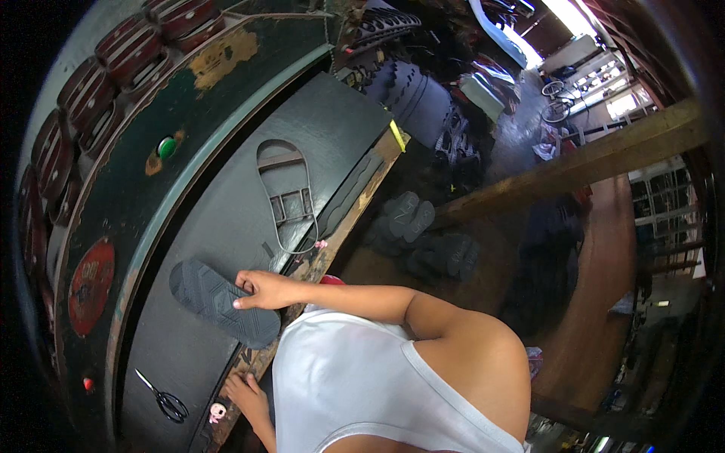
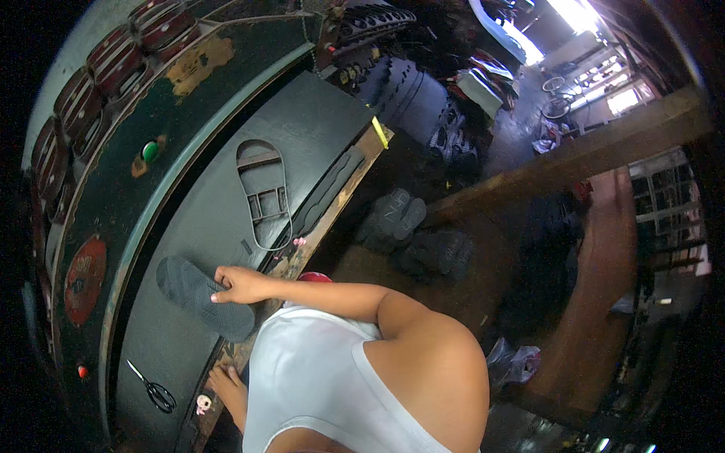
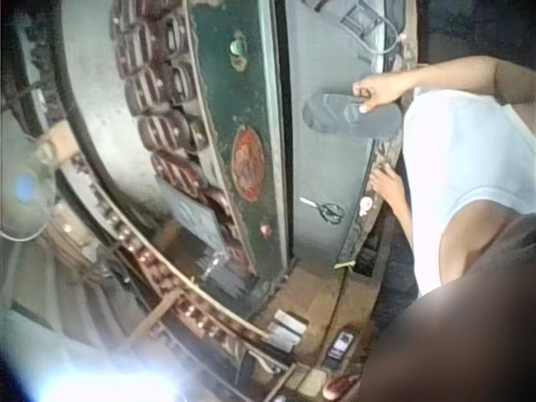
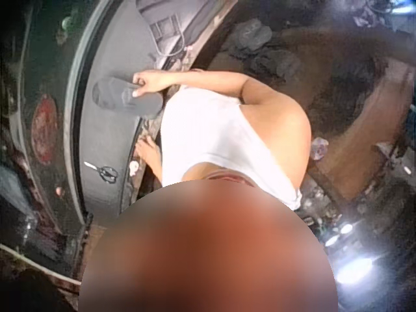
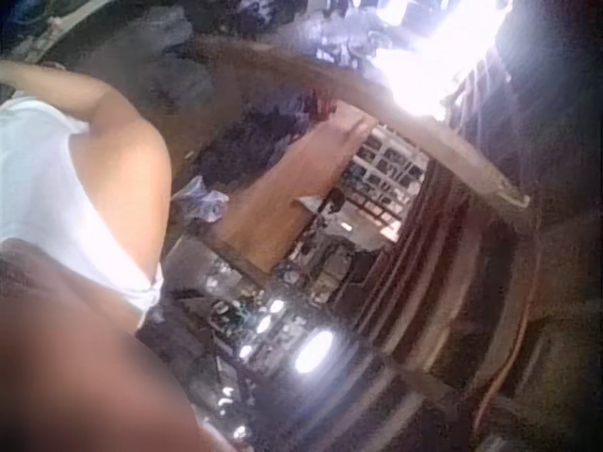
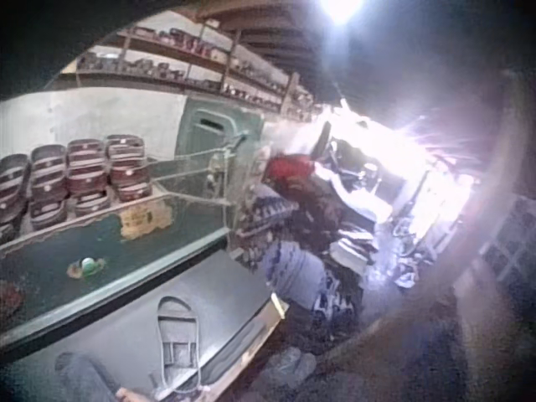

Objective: The person retrieves a sheet of black rubber soles and a metal sandal frame from a workbench. They place the frame on the sole sheet, cut around it with scissors, and then fit the cut sole into the frame. This process is repeated for multiple units.

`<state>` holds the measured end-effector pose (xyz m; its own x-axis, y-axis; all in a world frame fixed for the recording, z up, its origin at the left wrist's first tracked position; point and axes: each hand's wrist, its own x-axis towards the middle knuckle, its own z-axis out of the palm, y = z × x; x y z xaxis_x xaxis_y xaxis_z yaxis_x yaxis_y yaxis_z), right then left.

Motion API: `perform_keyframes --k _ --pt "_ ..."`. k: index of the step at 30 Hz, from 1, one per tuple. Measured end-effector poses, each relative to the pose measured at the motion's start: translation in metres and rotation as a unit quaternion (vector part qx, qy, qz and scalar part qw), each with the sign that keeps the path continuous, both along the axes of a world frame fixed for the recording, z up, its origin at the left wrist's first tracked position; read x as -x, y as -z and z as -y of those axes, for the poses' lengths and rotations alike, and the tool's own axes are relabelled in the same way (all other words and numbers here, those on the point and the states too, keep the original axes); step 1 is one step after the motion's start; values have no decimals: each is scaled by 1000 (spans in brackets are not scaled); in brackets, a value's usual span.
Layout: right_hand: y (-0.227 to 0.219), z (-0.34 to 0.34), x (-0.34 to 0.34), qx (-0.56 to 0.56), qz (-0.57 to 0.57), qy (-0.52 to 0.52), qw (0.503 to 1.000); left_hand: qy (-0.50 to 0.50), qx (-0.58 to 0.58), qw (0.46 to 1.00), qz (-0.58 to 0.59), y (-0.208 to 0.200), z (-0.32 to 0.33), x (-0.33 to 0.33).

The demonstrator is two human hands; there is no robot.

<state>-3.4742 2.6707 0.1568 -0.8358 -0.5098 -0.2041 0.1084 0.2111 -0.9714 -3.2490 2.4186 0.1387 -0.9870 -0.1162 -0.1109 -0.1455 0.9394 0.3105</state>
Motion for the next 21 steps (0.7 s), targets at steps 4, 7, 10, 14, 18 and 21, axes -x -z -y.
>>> perform_keyframes --k 4,7,10,14,18,21 --pt "-5 5 -3 55 18 20 998 -15 -55 998 18 -9 9 -6" --pt "-2 12 -6 38 33 24 998 30 -87 979 -182 -19 10 1" --pt "4 18 -8 -38 -17 24 999 -97 -166 951 -243 -33 3 20" --pt "4 14 -3 -62 33 -21 997 -200 -523 803 -203 -63 -16 63" --pt "-3 9 -1 59 96 -48 992 -277 -643 705 -112 -76 -48 109" --pt "-8 6 -4 80 122 -58 988 -184 -688 695 -98 -75 -64 126"
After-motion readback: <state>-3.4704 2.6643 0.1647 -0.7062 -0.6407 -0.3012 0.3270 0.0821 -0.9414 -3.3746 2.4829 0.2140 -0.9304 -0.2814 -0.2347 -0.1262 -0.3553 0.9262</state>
